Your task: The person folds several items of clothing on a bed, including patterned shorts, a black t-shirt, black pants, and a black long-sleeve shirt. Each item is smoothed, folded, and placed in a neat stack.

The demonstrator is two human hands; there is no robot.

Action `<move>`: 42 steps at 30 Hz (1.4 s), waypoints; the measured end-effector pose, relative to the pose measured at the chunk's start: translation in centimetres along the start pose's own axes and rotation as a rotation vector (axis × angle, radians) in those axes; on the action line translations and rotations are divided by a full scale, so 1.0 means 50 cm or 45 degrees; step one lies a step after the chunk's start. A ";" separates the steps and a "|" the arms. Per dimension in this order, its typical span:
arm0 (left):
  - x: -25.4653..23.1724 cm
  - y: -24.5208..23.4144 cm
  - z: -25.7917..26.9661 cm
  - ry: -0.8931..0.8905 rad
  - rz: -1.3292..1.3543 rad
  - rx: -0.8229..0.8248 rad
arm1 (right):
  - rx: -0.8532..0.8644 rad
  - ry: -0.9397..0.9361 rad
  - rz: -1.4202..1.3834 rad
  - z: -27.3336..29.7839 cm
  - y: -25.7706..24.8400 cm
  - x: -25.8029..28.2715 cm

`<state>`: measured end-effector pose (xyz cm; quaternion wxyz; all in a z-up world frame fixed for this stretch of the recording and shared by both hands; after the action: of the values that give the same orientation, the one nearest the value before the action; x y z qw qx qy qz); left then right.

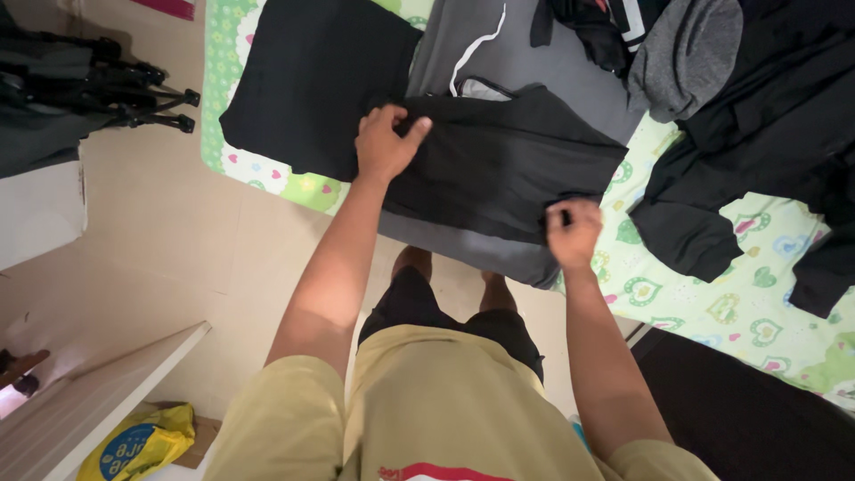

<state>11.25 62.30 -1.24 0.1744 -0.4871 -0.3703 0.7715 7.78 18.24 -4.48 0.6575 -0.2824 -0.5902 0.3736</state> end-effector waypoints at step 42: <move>-0.122 0.113 0.153 0.198 0.440 0.192 | 0.209 0.594 -1.606 -0.075 -0.070 0.026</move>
<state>7.89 51.63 0.30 0.1034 -0.5871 -0.2079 0.7755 12.07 17.60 -1.47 0.8791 0.0935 -0.4545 -0.1086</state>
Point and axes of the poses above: each hand's wrist, its own z-axis away from the middle knuckle, its own y-axis out of the palm, x = y × z, the point moved 10 cm from there along -z, towards the middle knuckle, and after that the axes turned 3 degrees about y, right-handed, at the moved point
